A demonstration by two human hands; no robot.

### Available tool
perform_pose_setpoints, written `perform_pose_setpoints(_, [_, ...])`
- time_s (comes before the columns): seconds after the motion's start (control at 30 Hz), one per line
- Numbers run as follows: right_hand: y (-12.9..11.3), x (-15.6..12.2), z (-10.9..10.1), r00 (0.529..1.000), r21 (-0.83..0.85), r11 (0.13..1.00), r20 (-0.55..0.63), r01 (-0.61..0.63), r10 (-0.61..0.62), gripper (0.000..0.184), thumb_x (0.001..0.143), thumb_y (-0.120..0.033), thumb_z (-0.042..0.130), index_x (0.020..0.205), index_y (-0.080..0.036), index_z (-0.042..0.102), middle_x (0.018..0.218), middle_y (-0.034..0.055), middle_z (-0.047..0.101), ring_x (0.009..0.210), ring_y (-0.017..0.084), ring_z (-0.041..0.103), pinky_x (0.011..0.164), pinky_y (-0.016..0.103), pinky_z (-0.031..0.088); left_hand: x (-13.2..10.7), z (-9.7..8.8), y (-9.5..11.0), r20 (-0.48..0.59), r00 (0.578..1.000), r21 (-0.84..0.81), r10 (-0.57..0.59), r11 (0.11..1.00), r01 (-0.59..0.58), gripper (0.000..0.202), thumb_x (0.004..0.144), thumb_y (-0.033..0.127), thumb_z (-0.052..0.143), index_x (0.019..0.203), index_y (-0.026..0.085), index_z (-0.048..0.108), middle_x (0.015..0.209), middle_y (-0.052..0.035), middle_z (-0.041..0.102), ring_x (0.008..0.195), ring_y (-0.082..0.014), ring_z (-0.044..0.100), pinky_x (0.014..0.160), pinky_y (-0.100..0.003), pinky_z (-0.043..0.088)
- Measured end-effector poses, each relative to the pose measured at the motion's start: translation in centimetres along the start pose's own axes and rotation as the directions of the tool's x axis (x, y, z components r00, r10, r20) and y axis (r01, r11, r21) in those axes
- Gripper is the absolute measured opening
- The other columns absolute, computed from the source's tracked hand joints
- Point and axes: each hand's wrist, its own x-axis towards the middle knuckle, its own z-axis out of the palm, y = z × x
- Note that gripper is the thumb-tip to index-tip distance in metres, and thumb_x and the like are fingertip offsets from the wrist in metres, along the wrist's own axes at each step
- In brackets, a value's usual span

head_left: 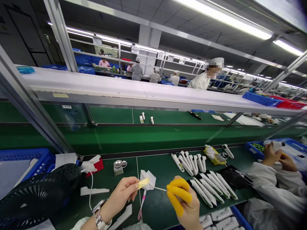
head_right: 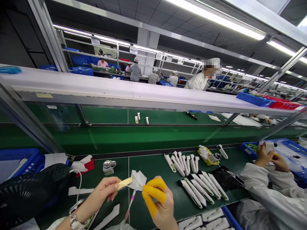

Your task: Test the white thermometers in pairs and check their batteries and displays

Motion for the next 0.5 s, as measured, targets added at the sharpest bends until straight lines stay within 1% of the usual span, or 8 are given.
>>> perform_pose_setpoints(0.1, [-0.2, 0.1, -0.7, 0.998, 0.051, 0.997, 0.037, -0.061, 0.059, 0.01, 0.078, -0.035, 0.063, 0.077, -0.027, 0.07, 0.065, 0.0041, 0.059, 0.054, 0.018, 0.056, 0.047, 0.031, 0.051, 0.1, 0.2, 0.1, 0.021, 1.0, -0.079, 0.021, 0.997, -0.019, 0.031, 0.084, 0.035, 0.043, 0.075, 0.012, 0.062, 0.046, 0.0048, 0.04, 0.044, -0.0072, 0.031, 0.047, -0.023, 0.022])
perform_pose_setpoints(0.17, [-0.2, -0.1, -1.4, 0.993, 0.086, 0.989, 0.041, -0.118, 0.115, 0.016, 0.08, -0.038, 0.059, 0.074, -0.027, 0.069, 0.064, 0.0042, 0.058, 0.05, 0.017, 0.054, 0.043, 0.03, 0.05, 0.3, 0.5, 0.1, 0.03, 0.999, -0.118, 0.034, 0.993, -0.03, 0.03, 0.083, 0.035, 0.045, 0.077, 0.012, 0.064, 0.046, 0.0049, 0.04, 0.044, -0.0068, 0.03, 0.046, -0.022, 0.021])
perform_pose_setpoints(0.27, [0.1, -0.8, -2.3, 0.978, 0.166, 0.964, 0.028, -0.208, 0.207, 0.024, 0.086, -0.039, 0.05, 0.077, -0.025, 0.066, 0.062, 0.0042, 0.057, 0.045, 0.015, 0.052, 0.038, 0.027, 0.048, 0.5, 0.8, 0.3, 0.051, 0.997, -0.157, 0.056, 0.986, -0.047, 0.029, 0.082, 0.034, 0.047, 0.079, 0.012, 0.066, 0.045, 0.0054, 0.038, 0.043, -0.0062, 0.028, 0.045, -0.023, 0.019])
perform_pose_setpoints(0.33, [0.5, -1.5, -2.6, 0.967, 0.209, 0.944, 0.035, -0.254, 0.252, 0.025, 0.086, -0.039, 0.049, 0.076, -0.024, 0.065, 0.062, 0.0043, 0.057, 0.044, 0.014, 0.052, 0.037, 0.026, 0.048, 0.7, 0.9, 0.6, 0.052, 0.996, -0.186, 0.072, 0.981, -0.061, 0.03, 0.083, 0.034, 0.048, 0.076, 0.012, 0.066, 0.044, 0.0059, 0.036, 0.042, -0.0057, 0.026, 0.046, -0.023, 0.018])
perform_pose_setpoints(0.4, [0.8, -2.0, -2.8, 0.968, 0.199, 0.948, 0.017, -0.249, 0.251, 0.023, 0.086, -0.04, 0.05, 0.077, -0.024, 0.065, 0.062, 0.0047, 0.059, 0.044, 0.015, 0.052, 0.036, 0.026, 0.047, 0.9, 1.0, 0.9, 0.034, 0.996, -0.219, 0.082, 0.973, -0.073, 0.031, 0.083, 0.035, 0.048, 0.07, 0.013, 0.065, 0.043, 0.0061, 0.035, 0.042, -0.0054, 0.025, 0.046, -0.023, 0.017])
perform_pose_setpoints(0.5, [0.8, -1.9, -2.9, 0.986, 0.07, 0.985, -0.039, -0.158, 0.16, 0.023, 0.089, -0.037, 0.045, 0.084, -0.027, 0.066, 0.059, 0.0028, 0.06, 0.042, 0.015, 0.052, 0.035, 0.028, 0.045, 1.2, 1.1, 1.1, 0.015, 0.997, -0.257, 0.077, 0.964, -0.07, 0.031, 0.082, 0.037, 0.049, 0.069, 0.013, 0.064, 0.043, 0.0062, 0.034, 0.042, -0.0057, 0.023, 0.046, -0.024, 0.014])
